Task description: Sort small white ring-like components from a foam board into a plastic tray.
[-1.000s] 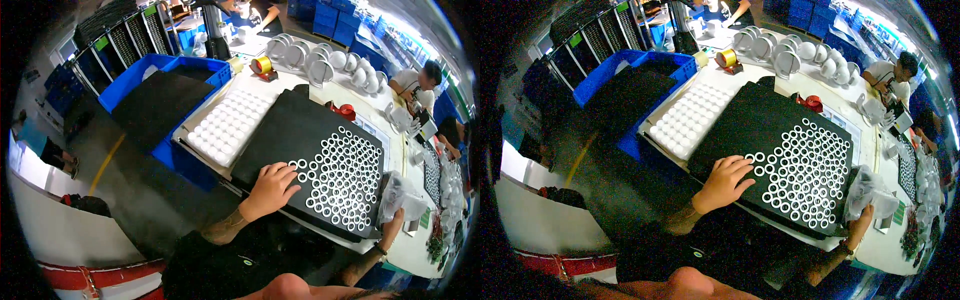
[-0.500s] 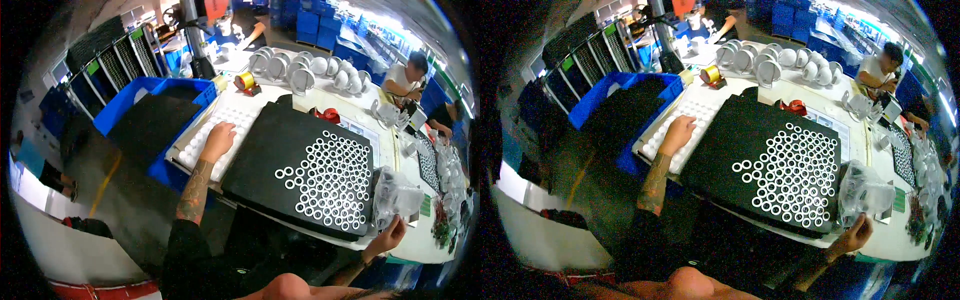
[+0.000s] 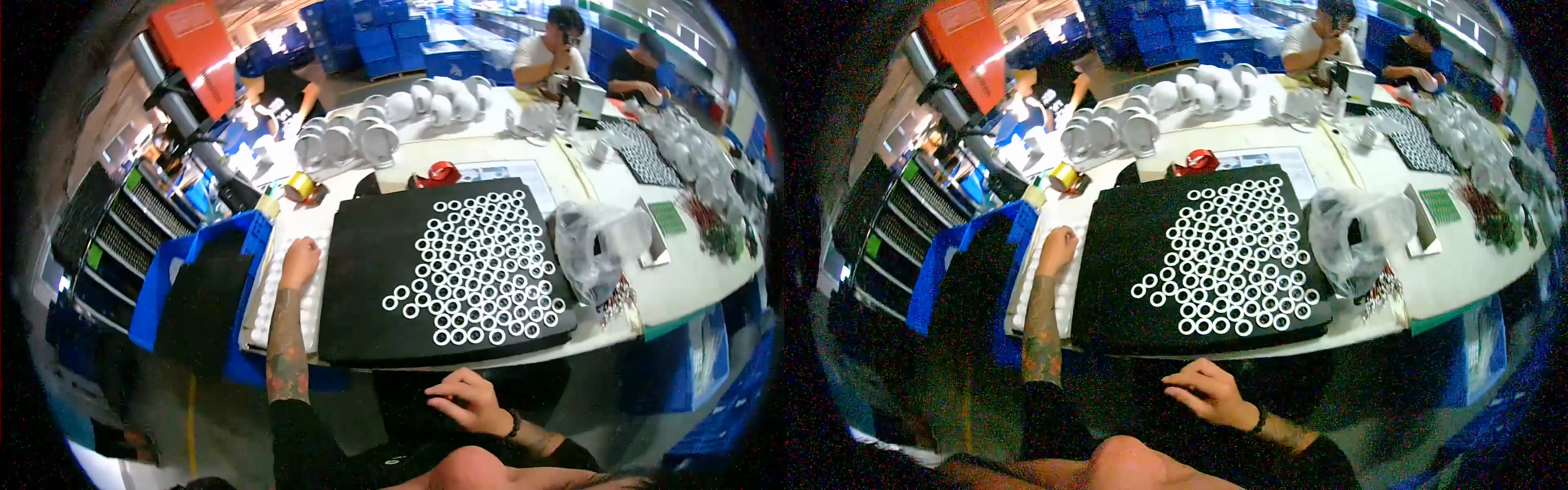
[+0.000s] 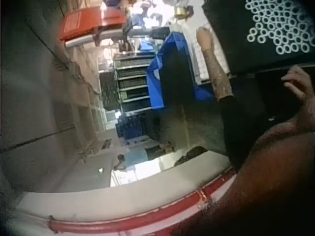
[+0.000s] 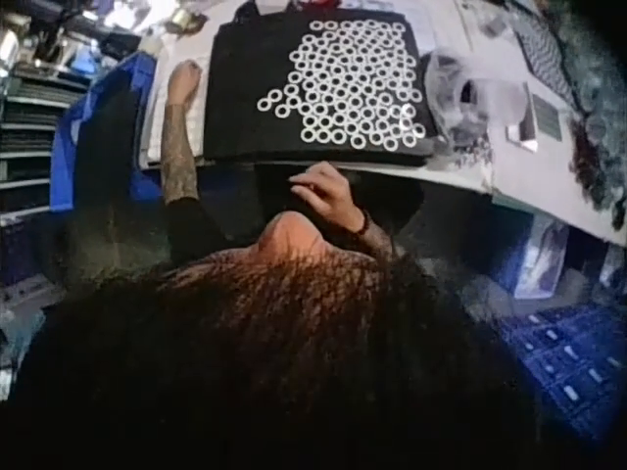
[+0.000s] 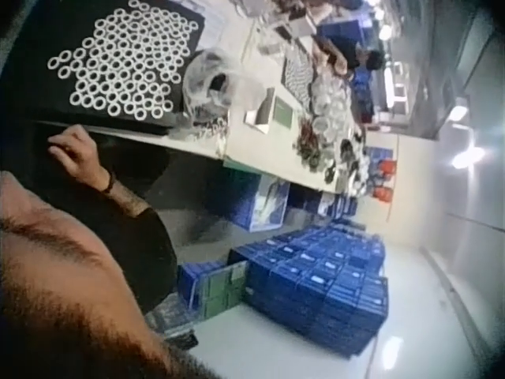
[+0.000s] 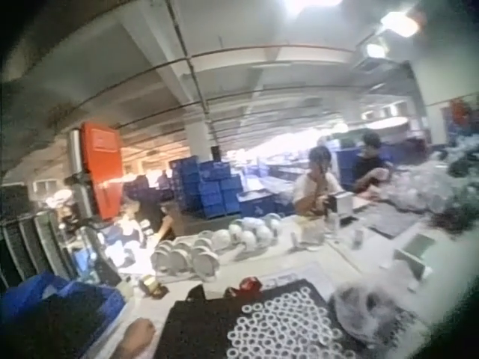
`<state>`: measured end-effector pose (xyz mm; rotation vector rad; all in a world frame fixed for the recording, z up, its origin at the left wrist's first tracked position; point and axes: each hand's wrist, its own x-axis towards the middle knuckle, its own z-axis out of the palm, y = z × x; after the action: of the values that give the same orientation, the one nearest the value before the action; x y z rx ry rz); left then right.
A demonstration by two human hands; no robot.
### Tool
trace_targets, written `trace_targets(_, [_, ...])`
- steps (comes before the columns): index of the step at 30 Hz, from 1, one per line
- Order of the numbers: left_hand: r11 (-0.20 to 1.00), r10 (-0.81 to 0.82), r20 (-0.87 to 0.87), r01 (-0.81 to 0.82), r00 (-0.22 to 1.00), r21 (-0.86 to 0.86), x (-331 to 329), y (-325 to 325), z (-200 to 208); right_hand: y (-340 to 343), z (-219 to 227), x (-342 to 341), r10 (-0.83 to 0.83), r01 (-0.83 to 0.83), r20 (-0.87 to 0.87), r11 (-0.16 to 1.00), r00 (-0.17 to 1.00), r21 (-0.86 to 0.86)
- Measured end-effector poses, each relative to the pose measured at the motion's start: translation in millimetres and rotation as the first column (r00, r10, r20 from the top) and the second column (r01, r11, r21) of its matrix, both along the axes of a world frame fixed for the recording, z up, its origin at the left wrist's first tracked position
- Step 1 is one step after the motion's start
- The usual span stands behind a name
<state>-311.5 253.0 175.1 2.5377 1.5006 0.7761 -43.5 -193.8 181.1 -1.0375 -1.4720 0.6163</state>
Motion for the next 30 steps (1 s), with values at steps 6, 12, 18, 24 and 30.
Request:
trace_targets(6, [0.98,-0.125,0.057,0.132,0.99,-0.149,-6,27,-17,7,11,5,0.073,-0.072,-0.022,0.995,0.997,0.067])
trace_targets(12, [0.985,0.062,0.003,-0.062,0.998,0.163,21,-28,-8,3,10,11,0.012,-0.014,-0.053,0.999,0.999,-0.033])
trace_targets(18, [0.997,0.045,0.031,-0.047,0.999,0.056,18,-15,0,5,8,13,0.037,-0.039,-0.051,0.999,0.998,-0.038])
trace_targets(24, [0.998,0.052,0.022,-0.053,0.998,0.026,0,1,-17,10,8,10,0.075,-0.075,-0.021,0.997,0.997,-0.007])
trace_targets(30, [0.989,0.052,0.316,-0.005,0.947,-0.148,-20,-41,8,11,6,9,0.013,-0.012,0.022,0.998,1.0,-0.064])
